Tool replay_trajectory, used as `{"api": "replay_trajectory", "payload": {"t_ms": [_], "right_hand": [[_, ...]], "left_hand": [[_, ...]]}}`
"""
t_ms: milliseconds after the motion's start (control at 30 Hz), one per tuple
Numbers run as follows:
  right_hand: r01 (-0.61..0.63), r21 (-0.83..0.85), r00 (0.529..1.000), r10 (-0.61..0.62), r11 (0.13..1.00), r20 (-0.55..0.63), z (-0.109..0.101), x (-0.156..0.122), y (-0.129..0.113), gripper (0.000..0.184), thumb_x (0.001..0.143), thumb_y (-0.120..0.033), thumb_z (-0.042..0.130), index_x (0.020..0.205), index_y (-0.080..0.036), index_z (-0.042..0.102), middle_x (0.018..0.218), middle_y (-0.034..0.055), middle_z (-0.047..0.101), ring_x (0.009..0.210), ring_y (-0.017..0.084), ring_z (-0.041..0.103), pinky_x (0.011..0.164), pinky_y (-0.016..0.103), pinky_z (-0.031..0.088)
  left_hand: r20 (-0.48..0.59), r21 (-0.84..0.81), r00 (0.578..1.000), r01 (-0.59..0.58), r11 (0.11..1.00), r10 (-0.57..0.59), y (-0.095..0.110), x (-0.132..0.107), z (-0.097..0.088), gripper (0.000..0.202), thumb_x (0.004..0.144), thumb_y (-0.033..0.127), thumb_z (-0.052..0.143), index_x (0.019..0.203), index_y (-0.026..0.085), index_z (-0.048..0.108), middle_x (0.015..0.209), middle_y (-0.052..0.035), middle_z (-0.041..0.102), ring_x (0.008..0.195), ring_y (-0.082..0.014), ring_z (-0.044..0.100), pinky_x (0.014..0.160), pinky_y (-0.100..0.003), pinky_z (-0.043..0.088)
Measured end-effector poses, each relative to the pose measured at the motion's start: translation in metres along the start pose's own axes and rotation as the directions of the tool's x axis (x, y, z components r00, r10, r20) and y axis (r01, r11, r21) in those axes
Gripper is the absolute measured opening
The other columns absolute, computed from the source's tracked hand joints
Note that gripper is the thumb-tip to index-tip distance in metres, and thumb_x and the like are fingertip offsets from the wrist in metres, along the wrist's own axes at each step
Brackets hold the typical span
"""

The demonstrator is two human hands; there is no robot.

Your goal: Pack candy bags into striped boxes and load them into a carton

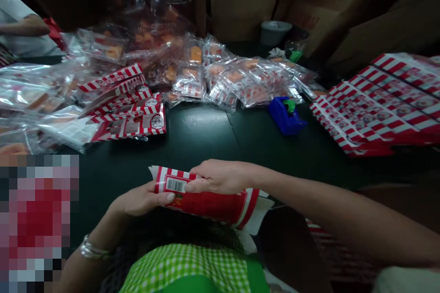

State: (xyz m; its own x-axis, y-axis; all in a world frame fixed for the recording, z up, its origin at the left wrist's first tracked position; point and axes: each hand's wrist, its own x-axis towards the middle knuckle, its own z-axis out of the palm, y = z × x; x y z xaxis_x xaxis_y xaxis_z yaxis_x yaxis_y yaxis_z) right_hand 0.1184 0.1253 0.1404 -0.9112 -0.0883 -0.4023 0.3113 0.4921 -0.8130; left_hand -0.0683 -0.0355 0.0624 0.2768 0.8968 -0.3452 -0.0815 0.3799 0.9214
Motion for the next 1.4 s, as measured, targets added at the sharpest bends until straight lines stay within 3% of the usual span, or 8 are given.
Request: {"api": "replay_trajectory", "payload": {"t_ms": [167,367,533,733,1000,1100,1267,1400], "right_hand": [[-0.004,0.288,0.998,0.022,0.957,-0.059,-0.006,-0.021,0.005,0.047,0.095,-0.046,0.043,0.132,-0.020,0.055,0.129,0.0057,0.059,0.117,0.024,0.054,0.100,0.036,0.041],[-0.147,0.260,0.984,0.167,0.954,-0.059,-0.003,-0.015,0.014,0.078,0.078,-0.048,0.064,0.147,-0.026,0.036,0.140,0.0070,0.051,0.119,0.029,0.053,0.099,0.040,0.043],[-0.221,-0.019,0.971,0.219,0.975,-0.094,-0.012,-0.003,0.025,0.074,0.078,-0.045,0.067,0.144,-0.024,0.041,0.123,0.0064,0.062,0.104,0.026,0.060,0.090,0.034,0.047],[-0.191,-0.036,0.981,0.191,0.981,0.010,-0.031,0.006,0.046,0.075,0.085,-0.052,0.058,0.147,-0.017,0.035,0.130,0.0106,0.059,0.113,0.028,0.057,0.095,0.036,0.045],[-0.202,0.638,0.962,0.272,0.743,-0.012,-0.020,0.025,0.077,0.040,0.072,-0.035,0.075,0.103,-0.012,0.067,0.095,0.0068,0.073,0.087,0.024,0.070,0.080,0.037,0.055],[-0.146,0.732,0.947,0.307,0.666,-0.090,-0.016,0.015,0.090,0.037,0.075,-0.035,0.071,0.104,-0.013,0.065,0.097,0.0083,0.074,0.090,0.025,0.071,0.084,0.040,0.056],[0.010,0.825,0.870,0.402,0.565,-0.285,-0.007,-0.007,0.096,0.030,0.081,-0.031,0.065,0.108,-0.018,0.059,0.099,0.0088,0.074,0.091,0.024,0.072,0.084,0.040,0.057],[0.164,0.886,0.770,0.505,0.435,-0.390,0.014,-0.004,0.085,0.035,0.079,-0.028,0.067,0.111,-0.021,0.055,0.105,0.0092,0.073,0.093,0.028,0.072,0.079,0.045,0.059]], "left_hand": [[-0.096,0.144,0.992,-0.072,0.987,0.087,0.021,-0.004,-0.005,0.037,0.081,0.029,0.068,0.118,0.022,0.067,0.123,-0.0062,0.068,0.117,-0.0247,0.059,0.106,-0.038,0.040],[-0.335,0.175,0.925,-0.126,0.976,0.179,0.004,0.008,0.003,0.033,0.077,0.029,0.073,0.107,0.017,0.068,0.107,-0.0085,0.072,0.100,-0.0250,0.066,0.090,-0.035,0.052],[-0.062,0.008,0.997,-0.054,0.999,0.054,0.005,0.013,-0.010,0.044,0.071,0.028,0.078,0.112,0.019,0.067,0.116,-0.0080,0.071,0.110,-0.0257,0.064,0.097,-0.038,0.049],[-0.145,-0.283,0.977,0.113,0.953,-0.158,0.011,0.052,-0.018,0.033,0.070,0.041,0.077,0.089,0.015,0.072,0.089,-0.0097,0.076,0.084,-0.0239,0.071,0.080,-0.035,0.056],[-0.244,-0.245,0.946,0.150,0.958,-0.211,0.023,0.090,-0.029,0.029,0.056,0.033,0.083,0.071,0.011,0.070,0.067,-0.0088,0.073,0.060,-0.0222,0.068,0.059,-0.037,0.057],[-0.468,-0.160,0.880,0.000,0.987,-0.076,0.035,0.071,-0.045,0.022,0.065,0.029,0.078,0.078,0.013,0.070,0.068,-0.0046,0.071,0.064,-0.0178,0.067,0.063,-0.030,0.055],[-0.826,-0.060,0.556,-0.248,0.967,0.092,0.024,0.022,-0.036,0.042,0.074,0.034,0.071,0.111,0.015,0.060,0.094,-0.0057,0.070,0.086,-0.0180,0.067,0.076,-0.030,0.055],[-0.720,-0.294,0.692,-0.231,0.928,-0.056,-0.011,0.039,0.022,0.080,0.066,0.029,0.080,0.135,0.012,0.042,0.124,-0.0193,0.062,0.107,-0.0267,0.065,0.090,-0.038,0.053]]}}
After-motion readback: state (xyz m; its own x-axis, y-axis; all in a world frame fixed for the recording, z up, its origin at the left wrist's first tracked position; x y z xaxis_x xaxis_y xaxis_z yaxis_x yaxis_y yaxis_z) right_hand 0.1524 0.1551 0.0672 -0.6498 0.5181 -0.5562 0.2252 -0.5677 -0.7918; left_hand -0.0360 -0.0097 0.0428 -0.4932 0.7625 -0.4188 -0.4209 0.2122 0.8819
